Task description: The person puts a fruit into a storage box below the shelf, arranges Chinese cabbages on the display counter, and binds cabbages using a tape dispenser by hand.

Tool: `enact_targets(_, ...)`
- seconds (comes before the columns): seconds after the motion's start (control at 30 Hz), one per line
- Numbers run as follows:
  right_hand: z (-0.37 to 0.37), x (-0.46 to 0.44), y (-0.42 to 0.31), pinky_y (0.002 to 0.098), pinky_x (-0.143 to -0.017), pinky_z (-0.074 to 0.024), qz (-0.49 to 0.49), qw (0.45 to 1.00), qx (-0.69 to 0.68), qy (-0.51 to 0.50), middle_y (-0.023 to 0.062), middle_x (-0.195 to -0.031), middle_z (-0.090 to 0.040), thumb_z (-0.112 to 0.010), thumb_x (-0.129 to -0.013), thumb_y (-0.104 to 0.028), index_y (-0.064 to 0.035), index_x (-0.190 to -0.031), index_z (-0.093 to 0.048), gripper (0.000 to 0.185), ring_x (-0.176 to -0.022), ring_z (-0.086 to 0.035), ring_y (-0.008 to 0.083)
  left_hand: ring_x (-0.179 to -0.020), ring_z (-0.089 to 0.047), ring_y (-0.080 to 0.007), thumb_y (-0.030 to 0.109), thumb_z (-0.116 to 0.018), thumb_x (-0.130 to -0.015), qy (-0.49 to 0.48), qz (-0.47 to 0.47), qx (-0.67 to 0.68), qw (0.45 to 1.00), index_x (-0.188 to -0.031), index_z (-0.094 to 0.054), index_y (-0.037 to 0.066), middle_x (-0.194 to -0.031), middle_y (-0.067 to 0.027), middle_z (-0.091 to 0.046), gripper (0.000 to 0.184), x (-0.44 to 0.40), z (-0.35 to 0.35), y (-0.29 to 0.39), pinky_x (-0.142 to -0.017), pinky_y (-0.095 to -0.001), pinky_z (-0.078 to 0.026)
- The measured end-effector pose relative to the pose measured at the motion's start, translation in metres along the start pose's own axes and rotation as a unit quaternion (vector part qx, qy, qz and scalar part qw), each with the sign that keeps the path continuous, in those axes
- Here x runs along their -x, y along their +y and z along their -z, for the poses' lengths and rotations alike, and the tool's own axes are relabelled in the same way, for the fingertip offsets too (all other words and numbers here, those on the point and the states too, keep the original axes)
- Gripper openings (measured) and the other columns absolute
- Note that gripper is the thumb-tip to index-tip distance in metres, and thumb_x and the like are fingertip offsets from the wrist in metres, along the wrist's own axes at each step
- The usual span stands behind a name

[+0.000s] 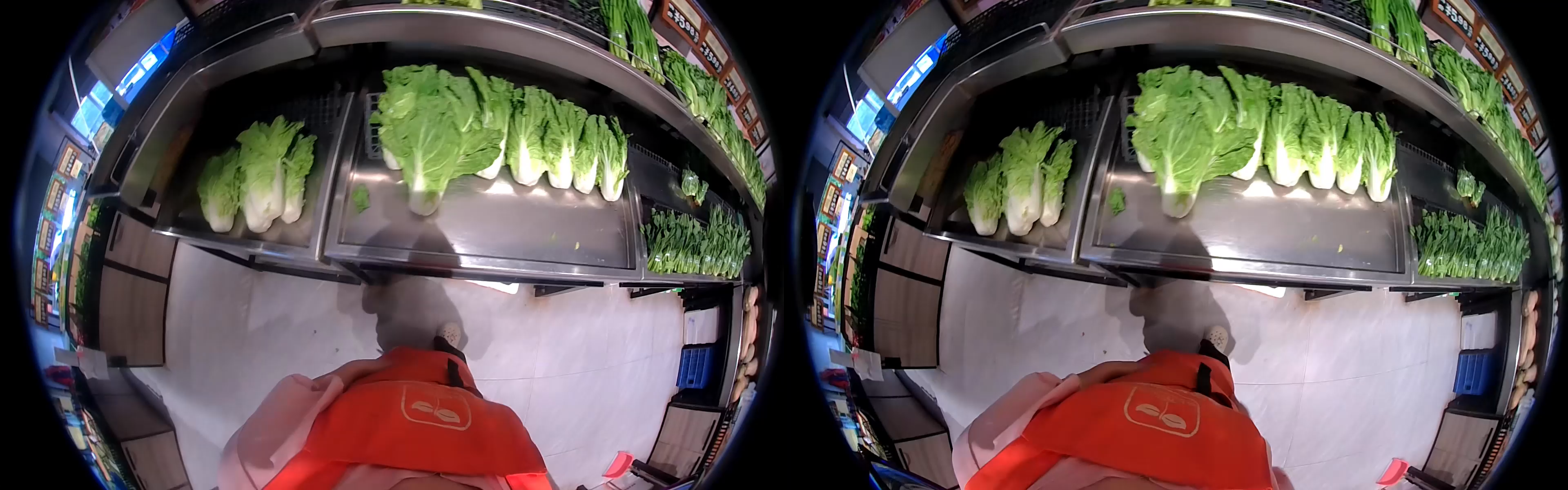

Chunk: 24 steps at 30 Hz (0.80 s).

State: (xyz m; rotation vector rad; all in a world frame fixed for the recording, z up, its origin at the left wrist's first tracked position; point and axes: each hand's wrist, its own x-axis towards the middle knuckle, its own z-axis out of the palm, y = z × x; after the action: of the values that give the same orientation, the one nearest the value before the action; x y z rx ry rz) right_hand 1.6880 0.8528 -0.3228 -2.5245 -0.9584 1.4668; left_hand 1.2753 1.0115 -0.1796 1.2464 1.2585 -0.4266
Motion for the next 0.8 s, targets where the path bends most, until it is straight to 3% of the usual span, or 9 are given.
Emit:
enact_targets(0.2,-0.038,0.091,0.002,0.0309,-0.07,-0.0495,-0.013,0.998,-0.054,-0.041,0.0152,-0.085,-0.063,-0.059,-0.082,-0.04,-0.0038,-0.107,-0.06,0.044,-0.075,-0.062,0.0202,-0.097,-0.06,-0.0258,0.039,-0.056,-0.084,-0.1,-0.136,-0.174,0.97,-0.115,-0.058,0.008,-0.11,-0.0149,-0.061,0.044,-0.007,0.034,0.024,-0.08,-0.0381,-0.047)
enact_targets(0.27,-0.032,0.114,-0.01,0.031,-0.069,-0.0497,-0.013,0.994,-0.106,-0.023,0.0152,-0.084,-0.064,-0.059,-0.081,-0.039,-0.0036,-0.106,-0.06,0.043,-0.074,-0.063,0.0201,-0.085,-0.061,-0.029,0.038,-0.058,-0.079,0.169,-0.265,-0.156,0.936,-0.093,-0.065,0.008,-0.091,-0.013,-0.064,0.034,-0.024,0.075,0.029,-0.076,-0.0405,-0.048)
enact_targets(0.3,-0.028,0.126,-0.015,0.031,-0.069,-0.0498,-0.016,0.991,-0.136,-0.011,0.0152,-0.084,-0.064,-0.059,-0.081,-0.038,-0.0035,-0.106,-0.06,0.042,-0.074,-0.063,0.0201,-0.086,-0.06,-0.0264,0.03,-0.061,-0.081,0.257,-0.305,-0.252,0.882,-0.098,-0.061,0.009,-0.094,-0.0105,-0.063,0.028,-0.07,0.118,0.017,-0.076,-0.0364,-0.047)
enact_targets(0.33,-0.024,0.137,-0.02,0.0311,-0.068,-0.0499,-0.023,0.986,-0.166,0.003,0.0152,-0.084,-0.064,-0.059,-0.081,-0.038,-0.0033,-0.105,-0.061,0.042,-0.074,-0.063,0.0201,-0.083,-0.061,-0.0285,0.023,-0.056,-0.083,0.384,-0.358,-0.02,0.851,-0.096,-0.062,0.008,-0.089,-0.0118,-0.064,0.021,0.009,0.143,0.101,-0.074,-0.0393,-0.048)
enact_targets(0.37,-0.019,0.147,-0.021,0.0311,-0.068,-0.05,-0.028,0.98,-0.194,0.019,0.0152,-0.083,-0.064,-0.059,-0.081,-0.037,-0.0032,-0.105,-0.061,0.041,-0.074,-0.063,0.02,-0.082,-0.061,-0.0282,0.019,-0.055,-0.083,0.475,-0.445,-0.065,0.756,-0.098,-0.061,0.006,-0.088,-0.0109,-0.064,0.02,-0.001,0.186,0.119,-0.074,-0.0379,-0.048)
enact_targets(0.4,-0.017,0.156,-0.021,0.0312,-0.067,-0.0501,-0.041,0.975,-0.218,0.028,0.0152,-0.083,-0.064,-0.059,-0.081,-0.036,-0.0031,-0.105,-0.061,0.041,-0.074,-0.063,0.02,-0.085,-0.061,-0.0295,0.017,-0.054,-0.085,0.423,-0.35,0.139,0.824,-0.098,-0.06,0.002,-0.095,-0.0145,-0.063,0.021,-0.023,0.22,0.124,-0.076,-0.0376,-0.047)
enact_targets(0.5,-0.014,0.173,-0.011,0.0313,-0.066,-0.0504,-0.075,0.959,-0.268,0.063,0.0152,-0.082,-0.065,-0.059,-0.081,-0.034,-0.0027,-0.104,-0.061,0.039,-0.073,-0.064,0.0199,-0.109,-0.048,-0.0398,0.019,-0.061,-0.08,0.607,-0.317,-0.104,0.721,-0.115,-0.057,0.005,-0.117,-0.0248,-0.052,0.039,-0.038,0.291,0.168,-0.094,-0.0423,-0.039)
enact_targets(0.57,-0.014,0.18,0.004,0.0314,-0.065,-0.0506,-0.103,0.952,-0.279,0.076,0.0153,-0.082,-0.065,-0.059,-0.081,-0.033,-0.0025,-0.103,-0.062,0.038,-0.073,-0.064,0.0198,-0.112,-0.045,-0.0441,0.02,-0.061,-0.079,0.638,-0.187,-0.161,0.729,-0.121,-0.055,0.012,-0.123,-0.0299,-0.046,0.044,-0.076,0.309,0.165,-0.097,-0.0428,-0.038)
enact_targets(0.8,0.0,0.183,0.071,0.0318,-0.061,-0.0513,-0.157,0.964,-0.207,0.049,0.0153,-0.08,-0.066,-0.058,-0.08,-0.029,-0.0017,-0.1,-0.063,0.034,-0.071,-0.065,0.0196,-0.094,-0.055,-0.0389,0.0,-0.057,-0.074,0.633,-0.157,-0.157,0.741,-0.1,-0.06,0.007,-0.099,-0.022,-0.057,0.027,-0.086,0.275,0.197,-0.078,-0.0453,-0.045)
